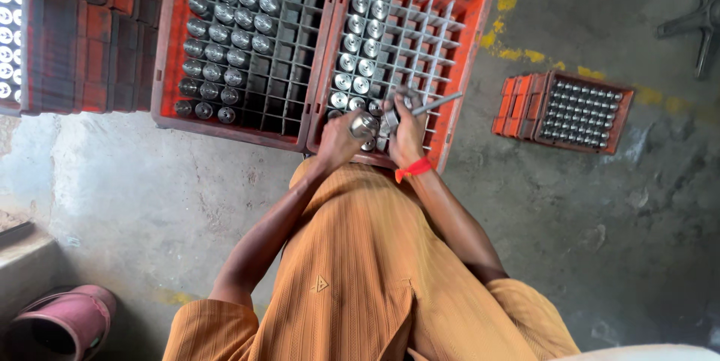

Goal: The person transfers small cylindrical metal parts from one orange crate to another, arranging them into a grid. They then move a filled crate to a metal table and continue organizing parts from another crate.

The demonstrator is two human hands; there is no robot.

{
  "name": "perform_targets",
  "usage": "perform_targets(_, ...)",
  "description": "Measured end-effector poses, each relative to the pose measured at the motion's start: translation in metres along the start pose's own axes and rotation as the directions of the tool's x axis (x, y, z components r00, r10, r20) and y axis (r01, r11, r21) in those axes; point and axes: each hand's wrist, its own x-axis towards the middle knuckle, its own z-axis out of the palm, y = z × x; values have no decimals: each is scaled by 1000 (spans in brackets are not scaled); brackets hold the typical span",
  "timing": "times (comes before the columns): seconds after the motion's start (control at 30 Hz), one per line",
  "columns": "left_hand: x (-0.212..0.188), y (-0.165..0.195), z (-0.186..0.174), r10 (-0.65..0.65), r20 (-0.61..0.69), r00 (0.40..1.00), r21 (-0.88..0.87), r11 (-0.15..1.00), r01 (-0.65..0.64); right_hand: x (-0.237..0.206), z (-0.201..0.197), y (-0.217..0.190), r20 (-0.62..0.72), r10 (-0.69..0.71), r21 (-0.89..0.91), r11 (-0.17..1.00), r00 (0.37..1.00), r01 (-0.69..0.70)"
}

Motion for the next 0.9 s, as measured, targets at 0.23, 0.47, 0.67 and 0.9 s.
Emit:
perform_targets(0.23, -7, 13, 18, -22, 218, 976, 61, 998, 9, -22, -3, -2, 235, -76, -154, 981, 969, 114)
perform_targets(0.47, 17, 7, 24, 42, 398, 916, 24, 998, -56, 6, -27, -23, -40, 89, 4, 996, 995, -89)
perform_targets(0.67, 64, 9, 4, 202, 203, 958, 422, 865, -272, 21, -51, -65, -230, -52, 171, 981, 972, 93)
perform_targets(0.9, 71, 4, -7, 527, 47, 848, 407, 765, -498, 2, -55, -46, -239, -9, 146, 988, 971, 45)
